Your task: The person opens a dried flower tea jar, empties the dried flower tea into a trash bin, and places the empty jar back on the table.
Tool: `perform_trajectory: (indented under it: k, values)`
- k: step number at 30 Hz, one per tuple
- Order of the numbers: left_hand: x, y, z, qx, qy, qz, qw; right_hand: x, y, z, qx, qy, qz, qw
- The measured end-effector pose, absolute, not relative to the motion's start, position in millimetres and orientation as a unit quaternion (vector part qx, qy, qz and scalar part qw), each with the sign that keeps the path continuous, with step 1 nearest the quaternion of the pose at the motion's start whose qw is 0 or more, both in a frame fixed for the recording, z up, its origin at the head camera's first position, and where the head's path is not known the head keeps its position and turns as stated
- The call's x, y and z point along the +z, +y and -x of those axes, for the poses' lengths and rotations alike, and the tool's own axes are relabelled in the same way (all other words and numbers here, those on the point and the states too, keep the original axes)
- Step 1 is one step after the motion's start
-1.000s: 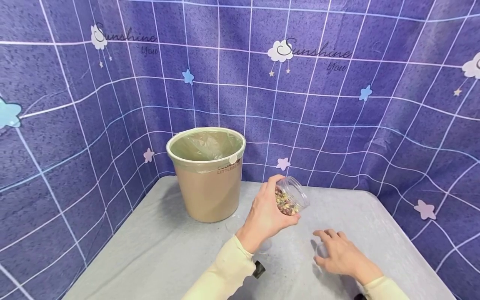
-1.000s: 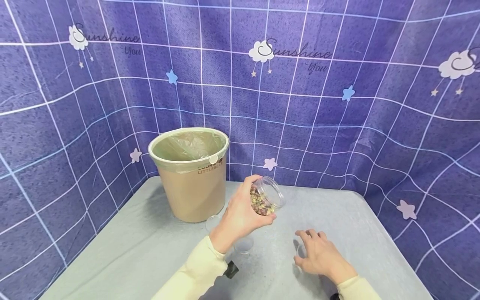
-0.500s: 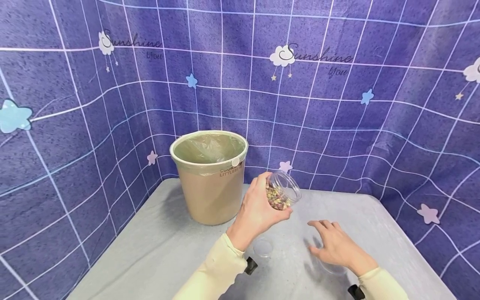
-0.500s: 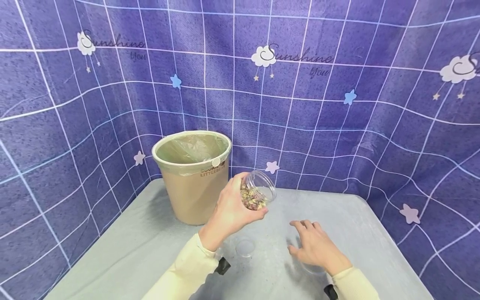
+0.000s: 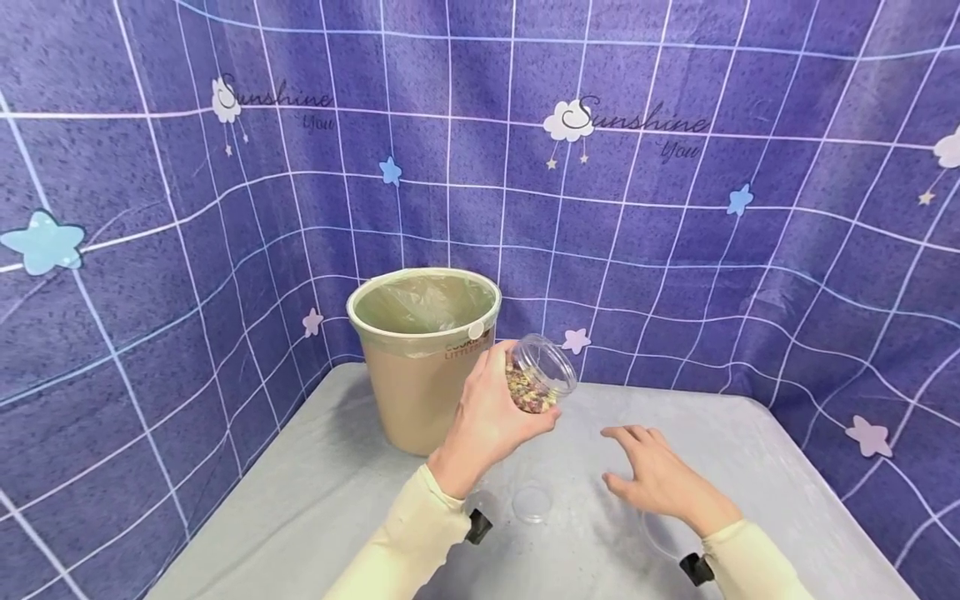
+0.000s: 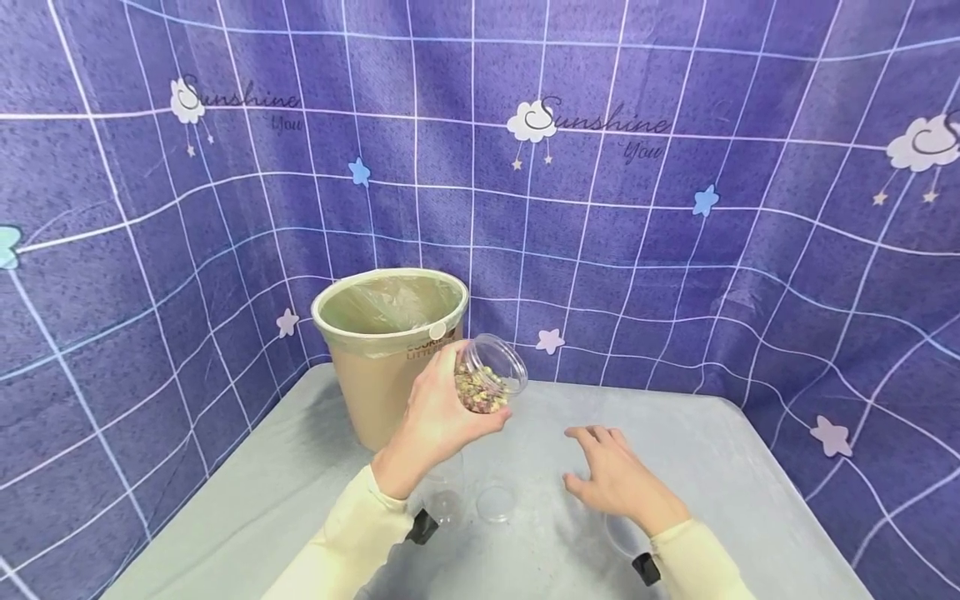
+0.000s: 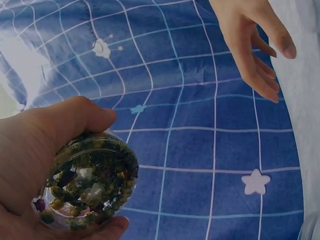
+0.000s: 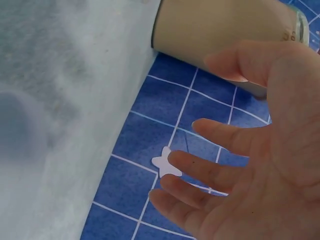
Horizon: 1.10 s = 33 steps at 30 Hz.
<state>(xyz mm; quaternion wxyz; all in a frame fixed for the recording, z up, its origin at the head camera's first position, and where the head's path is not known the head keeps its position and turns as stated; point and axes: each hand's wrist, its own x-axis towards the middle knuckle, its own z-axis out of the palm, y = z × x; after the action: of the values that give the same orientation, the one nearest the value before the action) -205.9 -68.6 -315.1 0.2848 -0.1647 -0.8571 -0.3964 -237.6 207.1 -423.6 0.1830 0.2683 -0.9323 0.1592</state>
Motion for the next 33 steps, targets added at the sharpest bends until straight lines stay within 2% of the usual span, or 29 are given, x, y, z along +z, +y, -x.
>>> perform_trajectory:
  k: [8,15,33]
  values:
    - [-311.4,-93.6,208.7,-0.379,-0.860,0.149,0.307,-411.7,190.5,247.9,0.182,-0.927,-0.274,0.181]
    - [-312.2,-111.2,209.6,-0.368,-0.871,0.115,0.305,-405.9,176.4,257.7,0.213,-0.914,-0.277,0.206]
    - [-314.8,-114.8,211.9,-0.356,-0.871,0.124,0.314,-374.3,145.4,269.6,0.251,-0.901,-0.274,0.223]
